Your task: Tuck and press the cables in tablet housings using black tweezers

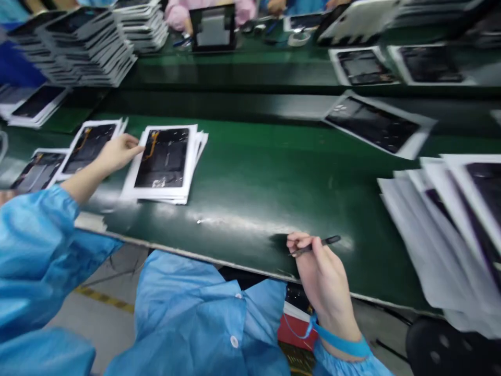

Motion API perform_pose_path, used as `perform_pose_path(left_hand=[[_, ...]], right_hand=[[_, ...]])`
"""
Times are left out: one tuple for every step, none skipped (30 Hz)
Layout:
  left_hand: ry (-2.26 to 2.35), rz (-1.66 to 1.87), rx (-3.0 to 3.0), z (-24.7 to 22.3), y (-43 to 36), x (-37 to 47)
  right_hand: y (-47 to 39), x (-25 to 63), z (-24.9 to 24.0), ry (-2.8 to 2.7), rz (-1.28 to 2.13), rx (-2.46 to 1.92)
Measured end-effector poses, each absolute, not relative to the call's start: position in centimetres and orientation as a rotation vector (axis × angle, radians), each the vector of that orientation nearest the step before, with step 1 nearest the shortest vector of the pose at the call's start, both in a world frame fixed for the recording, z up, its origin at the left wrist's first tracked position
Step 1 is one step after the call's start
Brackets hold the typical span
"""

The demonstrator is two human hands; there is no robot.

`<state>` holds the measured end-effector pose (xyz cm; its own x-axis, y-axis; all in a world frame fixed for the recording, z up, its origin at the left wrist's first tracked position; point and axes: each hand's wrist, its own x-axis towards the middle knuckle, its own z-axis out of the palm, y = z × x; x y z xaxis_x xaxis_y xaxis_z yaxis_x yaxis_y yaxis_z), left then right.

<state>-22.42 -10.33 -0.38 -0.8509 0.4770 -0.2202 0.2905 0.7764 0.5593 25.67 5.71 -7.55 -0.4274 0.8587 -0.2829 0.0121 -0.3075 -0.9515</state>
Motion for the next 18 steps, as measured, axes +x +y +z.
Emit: perform_pose_path(left_hand=[[2.703,0.611,0.652,0.3,-9.5,-22.6],[2.763,0.511,0.735,1.0,-8.3,-22.7],[2.783,0.426,0.829,1.6,-6.5,-22.8],[2.779,0.356,0.932,2.1,-4.3,-22.8],[2.752,0.303,1.041,2.4,-1.6,-22.6],[2.704,0.263,1.152,2.4,1.5,-22.3],[2.645,0.238,1.263,2.3,4.9,-21.7],[2.575,0.228,1.371,2.0,8.6,-20.8],[2.501,0.231,1.473,1.5,12.4,-19.7],[2.425,0.246,1.567,0.9,16.4,-18.3],[2.351,0.270,1.654,0.2,20.4,-16.9],[2.283,0.297,1.727,-0.6,24.4,-15.3],[2.219,0.332,1.794,-1.4,28.3,-13.7],[2.162,0.367,1.850,-2.2,31.9,-12.1],[2.106,0.397,1.903,-2.9,35.4,-10.4],[2.057,0.423,1.949,-3.6,38.6,-8.8],[2.009,0.445,1.992,-4.2,41.4,-7.4],[1.962,0.463,2.030,-4.7,44.0,-6.1]], right_hand=[[6.2,26.6,-7.6,-1.383,1.699,-1.165],[6.7,27.4,-7.7,-1.423,1.604,-1.191],[7.1,28.2,-7.8,-1.438,1.519,-1.223],[7.5,28.8,-7.9,-1.434,1.444,-1.255],[7.8,29.3,-8.1,-1.430,1.374,-1.285],[8.1,29.7,-8.2,-1.421,1.312,-1.312],[8.2,29.8,-8.4,-1.410,1.260,-1.336],[8.2,29.9,-8.6,-1.398,1.218,-1.358],[8.1,29.9,-8.7,-1.387,1.184,-1.378],[7.9,29.8,-8.8,-1.378,1.156,-1.398],[7.7,29.8,-8.9,-1.372,1.131,-1.416],[7.5,29.8,-9.0,-1.367,1.109,-1.431],[7.3,29.8,-9.0,-1.365,1.085,-1.441],[7.2,29.8,-8.9,-1.363,1.061,-1.451],[7.0,29.9,-8.8,-1.362,1.033,-1.459],[6.9,29.9,-8.7,-1.359,1.004,-1.472],[6.8,29.9,-8.5,-1.353,0.979,-1.488],[6.7,29.8,-8.4,-1.335,0.962,-1.513]])
